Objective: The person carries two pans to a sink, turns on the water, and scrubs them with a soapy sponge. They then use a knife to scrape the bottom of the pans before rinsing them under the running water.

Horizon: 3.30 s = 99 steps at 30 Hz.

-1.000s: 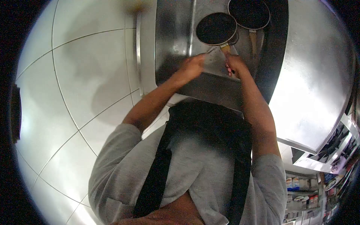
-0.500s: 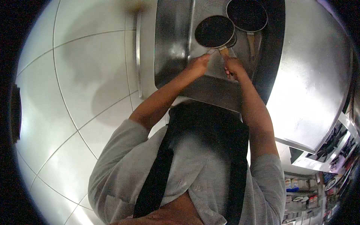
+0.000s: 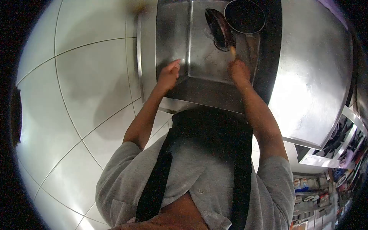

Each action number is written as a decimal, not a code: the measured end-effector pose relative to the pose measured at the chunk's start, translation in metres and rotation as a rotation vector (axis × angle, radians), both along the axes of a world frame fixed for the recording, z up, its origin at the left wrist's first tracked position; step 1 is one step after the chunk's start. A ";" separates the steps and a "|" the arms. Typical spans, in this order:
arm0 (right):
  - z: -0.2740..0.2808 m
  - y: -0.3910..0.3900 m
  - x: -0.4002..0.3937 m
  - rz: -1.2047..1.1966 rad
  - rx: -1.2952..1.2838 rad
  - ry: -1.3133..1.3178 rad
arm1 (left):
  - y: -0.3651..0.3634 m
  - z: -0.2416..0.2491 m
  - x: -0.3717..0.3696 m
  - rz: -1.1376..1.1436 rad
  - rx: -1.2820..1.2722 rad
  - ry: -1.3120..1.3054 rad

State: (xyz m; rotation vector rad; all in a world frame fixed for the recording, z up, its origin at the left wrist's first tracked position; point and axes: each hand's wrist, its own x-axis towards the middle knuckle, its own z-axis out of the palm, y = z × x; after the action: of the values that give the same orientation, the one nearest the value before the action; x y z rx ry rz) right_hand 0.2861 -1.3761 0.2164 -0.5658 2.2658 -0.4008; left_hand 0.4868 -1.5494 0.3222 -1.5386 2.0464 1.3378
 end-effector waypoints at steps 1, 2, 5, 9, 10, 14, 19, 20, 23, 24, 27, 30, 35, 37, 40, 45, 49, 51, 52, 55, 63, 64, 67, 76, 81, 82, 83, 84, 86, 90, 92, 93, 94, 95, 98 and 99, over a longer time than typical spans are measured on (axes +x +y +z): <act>0.014 -0.002 -0.002 -0.004 0.054 0.002 | -0.002 0.010 -0.003 0.065 0.020 -0.010; 0.013 -0.001 -0.001 -0.004 0.009 0.070 | -0.001 0.008 -0.001 0.053 -0.033 0.044; -0.006 0.008 0.004 0.013 -0.092 0.231 | 0.006 -0.003 0.000 0.029 -0.104 0.166; -0.021 0.009 0.007 0.051 -0.052 0.188 | 0.025 -0.032 -0.005 -0.052 -0.052 0.318; -0.019 0.008 0.007 0.055 -0.021 0.139 | 0.031 -0.040 -0.009 -0.093 -0.061 0.378; -0.035 0.009 0.007 0.056 -0.094 -0.040 | 0.046 -0.048 -0.052 -0.243 -0.119 0.363; -0.038 0.005 0.007 -0.026 -0.139 -0.130 | 0.056 -0.086 -0.075 -0.371 -0.219 0.454; -0.037 0.004 0.006 -0.031 -0.125 -0.138 | 0.056 -0.084 -0.079 -0.383 -0.245 0.479; -0.033 -0.002 0.009 -0.068 -0.089 -0.169 | 0.049 -0.074 -0.090 -0.488 -0.203 0.222; -0.031 -0.005 0.010 -0.091 -0.077 -0.175 | 0.053 -0.074 -0.091 -0.498 -0.258 0.194; -0.023 -0.008 0.006 -0.065 -0.039 -0.146 | 0.063 -0.082 -0.099 -0.541 -0.420 0.176; -0.035 -0.001 0.003 -0.001 -0.039 -0.146 | 0.044 -0.076 -0.111 -0.661 -0.267 0.044; -0.020 -0.004 -0.007 -0.118 -0.185 -0.497 | 0.026 -0.056 -0.103 -0.487 -0.132 0.103; -0.004 -0.008 -0.008 -0.436 -0.285 -1.097 | 0.029 -0.061 -0.086 -0.415 -0.230 0.133; -0.021 -0.008 -0.015 -0.365 -0.287 -1.327 | 0.024 -0.071 -0.068 -0.355 -0.206 0.120; 0.002 -0.003 0.002 -0.149 -0.159 -0.818 | 0.029 -0.043 -0.050 -0.118 -0.135 0.232; 0.019 0.032 0.024 0.046 -0.133 -0.043 | 0.040 -0.022 -0.044 -0.208 -0.113 0.266; 0.027 0.036 0.025 0.021 -0.100 -0.060 | 0.048 -0.019 -0.048 -0.320 -0.084 0.239; 0.031 0.037 0.026 0.006 -0.085 -0.072 | 0.053 -0.019 -0.049 -0.378 -0.071 0.223; 0.038 0.036 0.027 0.109 0.097 -0.057 | 0.064 -0.025 -0.055 -0.465 -0.092 0.248; 0.054 0.030 0.037 0.180 0.136 -0.066 | 0.075 -0.052 -0.058 -0.487 -0.103 0.249; 0.054 0.030 0.037 0.178 0.134 -0.070 | 0.078 -0.052 -0.058 -0.467 -0.081 0.244; 0.048 0.033 0.040 0.198 0.110 -0.057 | 0.081 -0.057 -0.058 -0.498 -0.146 0.217; 0.039 0.038 0.042 0.159 0.068 -0.048 | 0.086 -0.059 -0.063 -0.578 -0.267 0.120; 0.010 0.030 0.034 -0.053 -0.193 -0.567 | 0.080 -0.061 -0.048 -0.579 -0.259 0.114; 0.012 0.023 0.026 -0.180 -0.140 -0.907 | 0.077 -0.060 -0.051 -0.575 -0.232 0.100; 0.010 0.023 0.026 -0.245 -0.138 -0.919 | 0.076 -0.058 -0.054 -0.569 -0.207 0.087; 0.009 0.021 0.026 -0.305 -0.138 -0.926 | 0.077 -0.056 -0.055 -0.584 -0.218 0.097; 0.007 0.019 0.029 -0.356 -0.107 -0.871 | 0.079 -0.051 -0.051 -0.610 -0.235 0.106; 0.003 0.019 0.036 -0.246 -0.062 -0.507 | 0.080 -0.046 -0.058 -0.626 -0.292 0.079; -0.014 0.021 0.044 -0.112 -0.070 -0.340 | 0.076 -0.045 -0.062 -0.627 -0.308 0.101; -0.023 0.023 0.047 -0.025 -0.065 -0.280 | 0.075 -0.051 -0.066 -0.626 -0.287 0.087; -0.033 0.025 0.046 0.058 -0.062 -0.217 | 0.072 -0.060 -0.071 -0.630 -0.268 0.076; -0.027 0.023 0.042 0.050 -0.046 -0.257 | 0.070 -0.060 -0.078 -0.634 -0.247 0.067; -0.008 0.020 0.037 -0.047 -0.008 -0.382 | 0.077 -0.053 -0.068 -0.676 -0.230 0.126; 0.002 0.017 0.038 -0.132 -0.006 -0.418 | 0.077 -0.048 -0.067 -0.670 -0.245 0.105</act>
State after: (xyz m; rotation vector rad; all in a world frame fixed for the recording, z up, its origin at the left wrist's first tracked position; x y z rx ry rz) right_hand 0.3237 -1.3594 0.2186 -0.3004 1.9027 -0.5369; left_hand 0.4196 -1.4724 0.2747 -0.7265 2.5365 0.9417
